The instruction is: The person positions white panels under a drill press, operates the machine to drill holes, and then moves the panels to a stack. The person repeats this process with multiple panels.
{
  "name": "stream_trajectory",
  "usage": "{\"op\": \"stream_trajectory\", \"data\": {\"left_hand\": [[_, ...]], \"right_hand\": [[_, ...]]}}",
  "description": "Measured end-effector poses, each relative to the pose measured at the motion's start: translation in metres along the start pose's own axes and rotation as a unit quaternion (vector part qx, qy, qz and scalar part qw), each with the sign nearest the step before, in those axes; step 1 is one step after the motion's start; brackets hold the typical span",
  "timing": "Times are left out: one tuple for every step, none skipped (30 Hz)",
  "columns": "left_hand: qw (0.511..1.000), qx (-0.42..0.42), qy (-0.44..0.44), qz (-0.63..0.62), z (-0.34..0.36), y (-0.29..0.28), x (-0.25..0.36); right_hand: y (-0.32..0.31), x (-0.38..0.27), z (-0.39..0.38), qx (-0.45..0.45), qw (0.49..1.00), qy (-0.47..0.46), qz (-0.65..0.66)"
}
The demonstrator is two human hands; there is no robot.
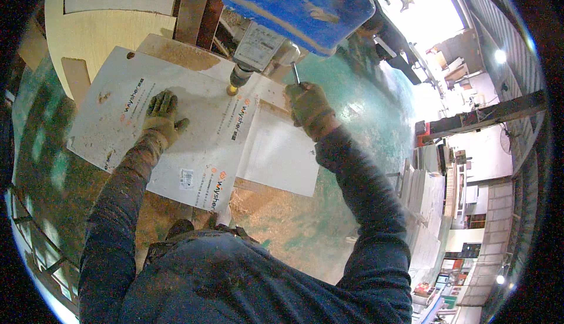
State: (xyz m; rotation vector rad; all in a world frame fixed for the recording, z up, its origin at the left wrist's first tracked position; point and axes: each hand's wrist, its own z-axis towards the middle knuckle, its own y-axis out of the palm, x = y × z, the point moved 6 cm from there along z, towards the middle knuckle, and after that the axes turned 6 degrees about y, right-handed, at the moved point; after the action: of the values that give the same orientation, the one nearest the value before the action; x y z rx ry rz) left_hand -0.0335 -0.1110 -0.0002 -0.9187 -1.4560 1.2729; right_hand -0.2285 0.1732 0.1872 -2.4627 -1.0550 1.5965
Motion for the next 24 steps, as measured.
{"op": "stream_trajectory", "data": {"left_hand": [[1.000,0.004,-0.002,-0.005,-0.001,-0.001,-0.002],[1.000,0.008,-0.005,-0.009,-0.002,0.001,-0.004],[1.000,0.012,-0.008,-0.013,-0.003,0.003,-0.005],[1.000,0.017,-0.010,-0.018,-0.003,0.003,-0.008],[0.999,0.022,-0.013,-0.022,-0.003,0.005,-0.010],[0.999,0.027,-0.016,-0.026,-0.004,0.007,-0.013],[0.999,0.030,-0.014,-0.029,-0.003,0.009,-0.016],[0.999,0.035,-0.006,-0.036,0.002,0.012,-0.013],[0.998,0.042,0.008,-0.047,0.008,0.011,-0.003],[0.998,0.040,0.007,-0.043,0.005,0.006,-0.003],[0.998,0.042,0.012,-0.046,0.007,-0.003,0.005],[0.998,0.046,0.018,-0.049,0.010,-0.010,0.011],[0.998,0.051,0.015,-0.044,0.009,-0.007,0.008],[0.998,0.050,-0.002,-0.032,-0.002,-0.001,-0.007],[0.998,0.053,-0.007,-0.027,-0.006,0.001,-0.013],[0.998,0.054,0.002,-0.033,-0.006,0.000,-0.011],[0.998,0.054,0.010,-0.039,-0.006,-0.001,-0.010],[0.998,0.051,0.014,-0.044,-0.007,-0.002,-0.010],[0.997,0.051,0.026,-0.052,-0.003,-0.004,-0.003],[0.997,0.047,0.033,-0.060,0.000,-0.008,0.004],[0.996,0.043,0.035,-0.065,0.002,-0.009,0.005],[0.996,0.058,0.033,-0.061,0.000,-0.008,0.002],[0.995,0.073,0.033,-0.056,-0.001,-0.006,-0.001],[0.994,0.088,0.032,-0.052,-0.003,-0.005,-0.003]], "right_hand": [[0.008,-0.005,-0.010,0.021,1.000,-0.012,-0.008],[0.009,-0.002,-0.006,0.005,1.000,-0.014,0.008],[0.010,0.005,0.001,-0.012,1.000,-0.016,0.024],[0.012,0.009,0.005,-0.028,0.999,-0.019,0.042],[0.012,0.013,0.009,-0.020,0.998,-0.021,0.059],[0.013,0.017,0.012,-0.014,0.997,-0.021,0.076],[0.013,0.022,0.018,-0.006,0.995,-0.023,0.095],[0.001,0.034,0.038,-0.005,0.992,-0.113,0.058],[-0.022,0.061,0.068,0.003,0.979,-0.202,0.017],[-0.023,0.072,0.083,0.005,0.980,-0.196,0.033],[-0.031,0.080,0.093,0.015,0.980,-0.192,0.045],[-0.041,0.087,0.102,0.027,0.980,-0.189,0.057],[-0.030,0.082,0.093,0.088,0.969,-0.227,-0.039],[0.004,0.056,0.063,0.119,0.959,-0.238,-0.102],[0.024,0.027,0.023,0.166,0.940,-0.243,-0.173],[0.035,-0.001,-0.021,0.222,0.914,-0.239,-0.240],[0.035,0.009,-0.012,0.240,0.900,-0.265,-0.249],[0.036,0.020,-0.001,0.257,0.885,-0.292,-0.258],[0.030,0.033,0.010,0.271,0.879,-0.318,-0.228],[0.025,0.049,0.026,0.282,0.873,-0.344,-0.199],[0.025,0.062,0.043,0.289,0.866,-0.372,-0.167],[0.030,0.063,0.046,0.291,0.859,-0.399,-0.134],[0.033,0.064,0.050,0.297,0.855,-0.398,-0.146],[0.036,0.066,0.053,0.304,0.851,-0.398,-0.158]]}}
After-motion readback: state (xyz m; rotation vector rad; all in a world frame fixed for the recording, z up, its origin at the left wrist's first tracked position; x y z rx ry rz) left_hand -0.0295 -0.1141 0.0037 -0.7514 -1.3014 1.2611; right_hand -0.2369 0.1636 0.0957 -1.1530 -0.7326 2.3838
